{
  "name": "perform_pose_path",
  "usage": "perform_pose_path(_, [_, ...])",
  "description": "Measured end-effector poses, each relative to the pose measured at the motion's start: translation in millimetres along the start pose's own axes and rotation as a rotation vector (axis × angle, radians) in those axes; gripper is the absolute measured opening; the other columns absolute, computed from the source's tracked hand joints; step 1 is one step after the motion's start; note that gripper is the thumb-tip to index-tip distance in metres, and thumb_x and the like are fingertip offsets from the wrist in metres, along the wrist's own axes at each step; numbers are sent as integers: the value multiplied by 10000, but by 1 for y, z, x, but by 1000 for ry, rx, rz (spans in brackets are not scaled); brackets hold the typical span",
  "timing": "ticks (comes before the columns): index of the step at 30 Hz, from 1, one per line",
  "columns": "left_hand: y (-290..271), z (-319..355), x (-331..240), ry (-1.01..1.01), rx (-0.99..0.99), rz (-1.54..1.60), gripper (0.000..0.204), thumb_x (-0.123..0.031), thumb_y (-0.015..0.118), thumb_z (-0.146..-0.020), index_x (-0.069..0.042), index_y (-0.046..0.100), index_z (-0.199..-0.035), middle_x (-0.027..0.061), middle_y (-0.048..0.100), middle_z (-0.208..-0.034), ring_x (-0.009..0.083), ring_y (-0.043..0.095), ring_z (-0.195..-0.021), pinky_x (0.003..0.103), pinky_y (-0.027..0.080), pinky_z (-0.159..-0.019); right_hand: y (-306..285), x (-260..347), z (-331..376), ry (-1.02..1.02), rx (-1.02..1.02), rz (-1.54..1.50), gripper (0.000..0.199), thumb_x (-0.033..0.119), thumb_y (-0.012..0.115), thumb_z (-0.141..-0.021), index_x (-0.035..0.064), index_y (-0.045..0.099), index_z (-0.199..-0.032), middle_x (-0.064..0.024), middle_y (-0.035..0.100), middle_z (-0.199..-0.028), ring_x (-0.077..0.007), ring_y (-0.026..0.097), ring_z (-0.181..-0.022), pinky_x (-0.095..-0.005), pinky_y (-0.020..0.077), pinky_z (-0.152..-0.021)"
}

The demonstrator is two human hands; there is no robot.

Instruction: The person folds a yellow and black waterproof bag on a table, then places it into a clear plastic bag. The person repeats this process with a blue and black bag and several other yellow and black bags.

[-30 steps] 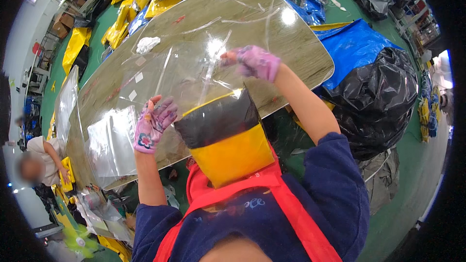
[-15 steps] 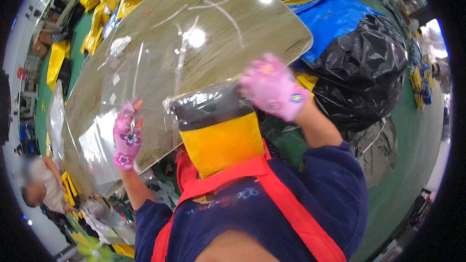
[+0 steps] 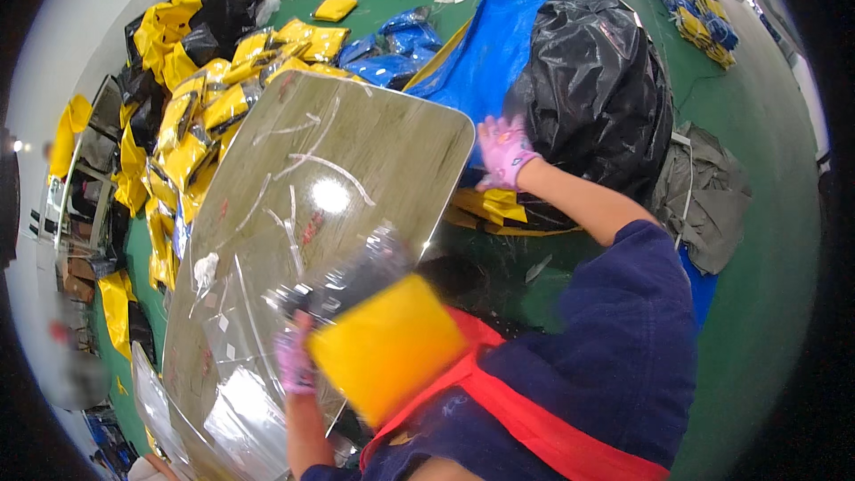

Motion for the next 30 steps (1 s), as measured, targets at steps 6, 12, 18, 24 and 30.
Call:
perform_pose_path(6, [-92,-131,-112,566,436,1002,502,-437,417,-989,-78,467,-1336,156,550,-1297,253,544,-1178,373,378,-1066,32,-135,-37,212,-3,-77,206,137,522,-808,97,709,-729,-154,692,-819,-275,683,-738,-404,542,-604])
perform_pose_path(12, [48,-78,-61,233,612,643,594,-521,453,-946,-55,474,-1314,185,530,-1308,285,538,-1185,464,406,-1038,-205,-256,-48,609,-848,-475,258,211,515,-911,4,667,-928,-200,676,-906,-340,660,-853,-382,529,-728])
perform_pose_path(18, [48,-75,-14,-13,644,1052,747,-678,433,-865,-103,429,-1341,220,512,-1288,362,525,-1166,548,408,-1007,-346,-79,92,-225,-1234,-647,282,13,534,-833,2,654,-1088,-103,691,-988,-245,657,-915,-323,497,-834])
perform_pose_path(24, [-73,-78,14,156,559,1074,870,-738,356,-859,-15,456,-1333,152,536,-1322,334,527,-1170,477,381,-1047,-204,64,202,-910,-475,-1271,475,90,664,-709,44,626,-1180,-127,675,-847,-273,664,-747,-373,526,-656])
perform_pose_path(30, [-186,-17,58,94,234,215,517,-169,678,-835,-107,497,-1316,42,612,-992,130,613,-820,267,517,-735,-114,122,170,-951,491,-926,693,425,677,-823,207,393,-1417,-158,608,-1190,-329,582,-1093,-406,466,-921])
Point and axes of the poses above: each hand's wrist, its own z-axis away from the middle knuckle, its own y-axis out of the palm, x = y × z, the point moved 9 cm from there along -z, towards the middle knuckle
